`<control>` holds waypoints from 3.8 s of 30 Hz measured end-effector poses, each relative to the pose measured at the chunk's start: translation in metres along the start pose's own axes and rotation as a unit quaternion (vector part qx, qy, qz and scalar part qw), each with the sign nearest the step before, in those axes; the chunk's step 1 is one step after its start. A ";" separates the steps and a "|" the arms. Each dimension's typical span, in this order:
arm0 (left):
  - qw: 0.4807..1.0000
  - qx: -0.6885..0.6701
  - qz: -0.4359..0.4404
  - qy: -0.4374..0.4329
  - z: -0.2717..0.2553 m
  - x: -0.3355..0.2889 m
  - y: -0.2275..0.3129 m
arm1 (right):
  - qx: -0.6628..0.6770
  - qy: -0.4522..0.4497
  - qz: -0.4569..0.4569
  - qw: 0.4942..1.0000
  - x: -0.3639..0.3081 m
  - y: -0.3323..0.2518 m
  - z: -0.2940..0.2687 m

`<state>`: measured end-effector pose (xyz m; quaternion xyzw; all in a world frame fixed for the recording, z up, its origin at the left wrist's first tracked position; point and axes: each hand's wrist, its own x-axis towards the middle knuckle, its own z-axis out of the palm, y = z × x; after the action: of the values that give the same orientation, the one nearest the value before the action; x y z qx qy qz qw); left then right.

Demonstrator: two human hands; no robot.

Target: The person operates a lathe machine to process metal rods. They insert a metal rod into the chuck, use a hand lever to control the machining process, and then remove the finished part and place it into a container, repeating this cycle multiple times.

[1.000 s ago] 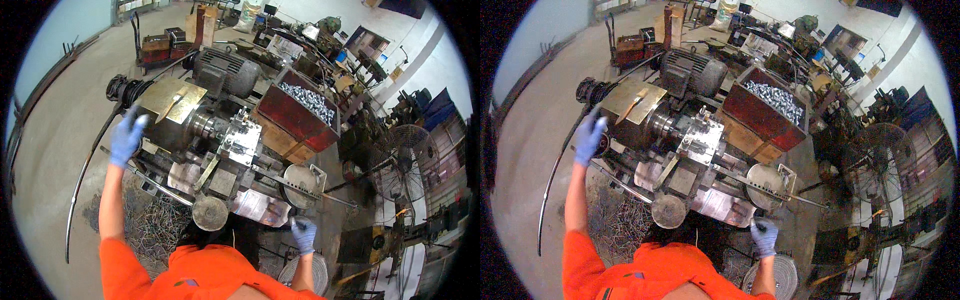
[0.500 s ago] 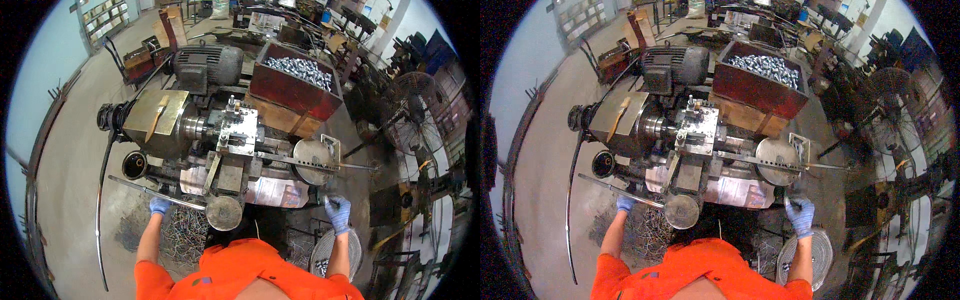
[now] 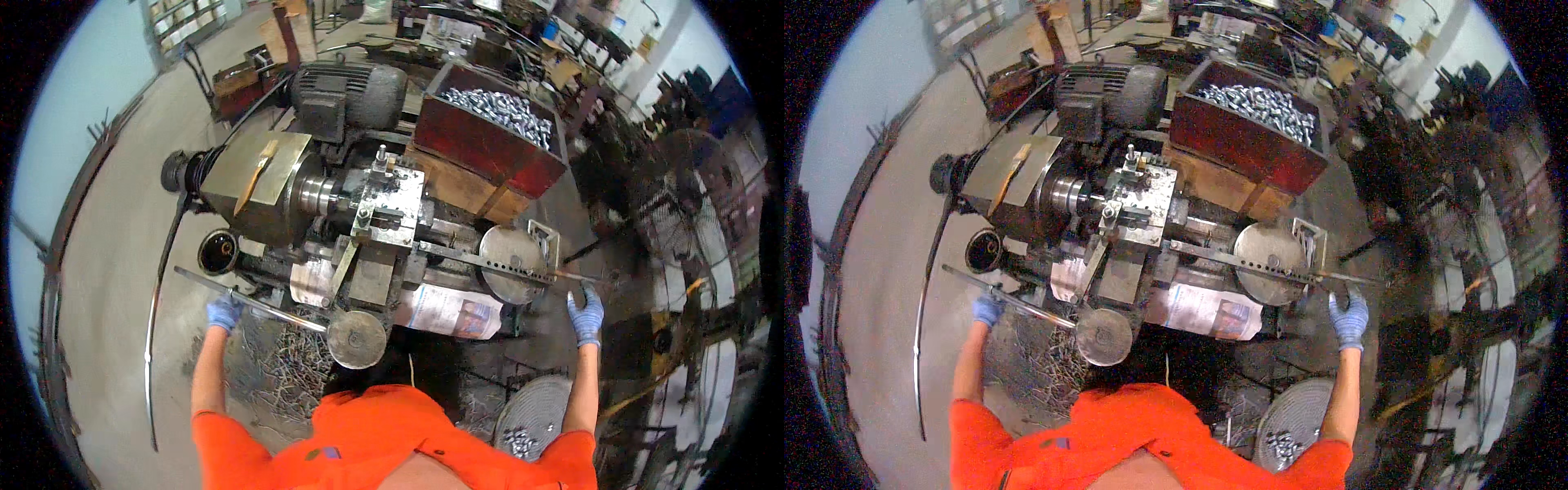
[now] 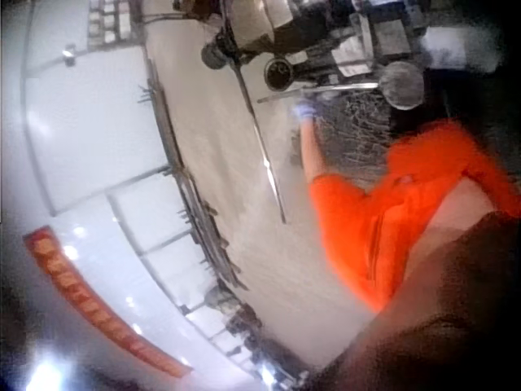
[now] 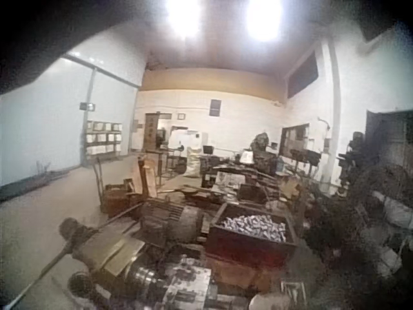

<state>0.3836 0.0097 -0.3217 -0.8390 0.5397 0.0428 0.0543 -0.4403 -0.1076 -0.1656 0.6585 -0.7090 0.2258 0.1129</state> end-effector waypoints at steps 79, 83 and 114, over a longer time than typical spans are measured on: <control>0.551 -0.679 -0.327 0.358 -0.057 0.030 0.032 | -0.243 -0.202 0.395 0.863 -0.257 0.124 -0.071; 0.542 -0.685 -0.333 0.356 -0.060 0.029 0.032 | -0.245 -0.181 0.408 0.861 -0.260 0.121 -0.069; 0.522 -0.708 -0.315 0.356 -0.069 0.028 0.041 | -0.208 -0.204 0.463 0.837 -0.265 0.101 -0.079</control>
<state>0.3587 -0.0418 -0.2588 -0.6616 0.0060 0.0891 -0.7445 -0.5225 0.1666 -0.2355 0.2460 -0.9683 -0.0404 -0.0177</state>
